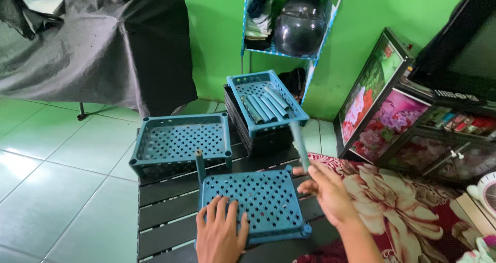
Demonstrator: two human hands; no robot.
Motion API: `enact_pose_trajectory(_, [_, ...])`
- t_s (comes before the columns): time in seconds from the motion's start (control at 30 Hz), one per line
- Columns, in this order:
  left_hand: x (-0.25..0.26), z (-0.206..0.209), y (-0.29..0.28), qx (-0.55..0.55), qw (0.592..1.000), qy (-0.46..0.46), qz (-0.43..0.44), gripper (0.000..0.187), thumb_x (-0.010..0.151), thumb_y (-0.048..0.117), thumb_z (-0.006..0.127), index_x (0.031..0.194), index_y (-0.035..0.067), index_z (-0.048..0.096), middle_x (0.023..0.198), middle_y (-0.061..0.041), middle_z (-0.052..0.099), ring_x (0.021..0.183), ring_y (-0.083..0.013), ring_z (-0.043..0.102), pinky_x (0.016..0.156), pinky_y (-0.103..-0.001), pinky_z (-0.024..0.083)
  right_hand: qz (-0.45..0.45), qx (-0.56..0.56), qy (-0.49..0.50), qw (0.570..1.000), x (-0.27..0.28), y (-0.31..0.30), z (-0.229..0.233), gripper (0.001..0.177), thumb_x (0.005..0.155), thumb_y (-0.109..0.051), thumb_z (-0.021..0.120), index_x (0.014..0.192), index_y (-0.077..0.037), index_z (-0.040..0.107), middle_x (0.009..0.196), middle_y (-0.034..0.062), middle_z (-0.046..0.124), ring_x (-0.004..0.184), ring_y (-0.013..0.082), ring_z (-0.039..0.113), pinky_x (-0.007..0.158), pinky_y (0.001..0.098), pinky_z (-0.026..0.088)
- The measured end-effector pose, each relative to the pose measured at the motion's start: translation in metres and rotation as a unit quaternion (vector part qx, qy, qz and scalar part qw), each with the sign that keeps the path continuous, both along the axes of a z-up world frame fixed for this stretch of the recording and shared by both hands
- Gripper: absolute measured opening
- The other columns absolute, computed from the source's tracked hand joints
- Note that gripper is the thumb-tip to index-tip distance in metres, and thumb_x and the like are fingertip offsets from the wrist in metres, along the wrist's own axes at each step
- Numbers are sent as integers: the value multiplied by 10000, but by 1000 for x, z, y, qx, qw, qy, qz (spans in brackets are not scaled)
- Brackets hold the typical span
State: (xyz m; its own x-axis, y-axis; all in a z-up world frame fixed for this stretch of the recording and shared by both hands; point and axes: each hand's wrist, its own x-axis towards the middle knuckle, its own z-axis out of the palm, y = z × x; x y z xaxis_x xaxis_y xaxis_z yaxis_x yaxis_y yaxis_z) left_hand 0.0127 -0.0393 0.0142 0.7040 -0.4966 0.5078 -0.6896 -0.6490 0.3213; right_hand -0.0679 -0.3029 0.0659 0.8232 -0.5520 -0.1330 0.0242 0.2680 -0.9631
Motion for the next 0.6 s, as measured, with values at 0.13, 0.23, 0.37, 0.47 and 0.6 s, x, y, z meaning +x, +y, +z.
enact_pose_trajectory(0.13, [11, -21, -2, 11, 1000, 18, -20, 445, 820, 375, 683, 1156, 85, 714, 1272, -164, 634, 1304, -349, 516, 1027, -538, 330, -2, -138, 13, 990, 38, -24, 23, 379, 1048, -231, 593, 1317, 9, 708, 979, 132, 748, 666, 139, 549, 595, 281, 402])
enact_pose_trajectory(0.23, [19, -45, -2, 16, 999, 13, -32, 456, 800, 394, 698, 1137, 89, 734, 1252, -186, 645, 1290, -368, 530, 1030, -574, 334, -25, -280, -35, 959, 73, -39, 35, 325, 1013, -227, 641, 1198, 26, 730, 949, 89, 770, 723, 111, 612, 641, 286, 472])
enact_pose_trajectory(0.37, [28, -82, -5, 8, 999, -35, -32, 434, 767, 427, 693, 1065, 121, 774, 1173, -171, 697, 1224, -363, 599, 989, -578, 382, -84, -506, 18, 858, 123, -54, 51, 332, 931, -284, 719, 1089, 6, 744, 809, 108, 754, 689, 141, 667, 663, 322, 524])
enact_pose_trajectory(0.47, [37, -109, -8, 7, 998, -55, -38, 428, 763, 472, 683, 1024, 151, 792, 1135, -153, 721, 1194, -359, 622, 979, -593, 399, -81, -515, 81, 849, 148, -53, 47, 319, 904, -315, 730, 1042, -28, 756, 827, 145, 735, 684, 232, 680, 669, 361, 523])
enact_pose_trajectory(0.6, [42, -131, -11, 13, 999, -37, -35, 442, 830, 553, 660, 1018, 178, 798, 1139, -122, 731, 1205, -343, 618, 990, -583, 399, -100, -585, 65, 803, 172, -56, 36, 288, 931, -293, 740, 1023, -21, 765, 911, 180, 717, 796, 314, 685, 735, 410, 520])
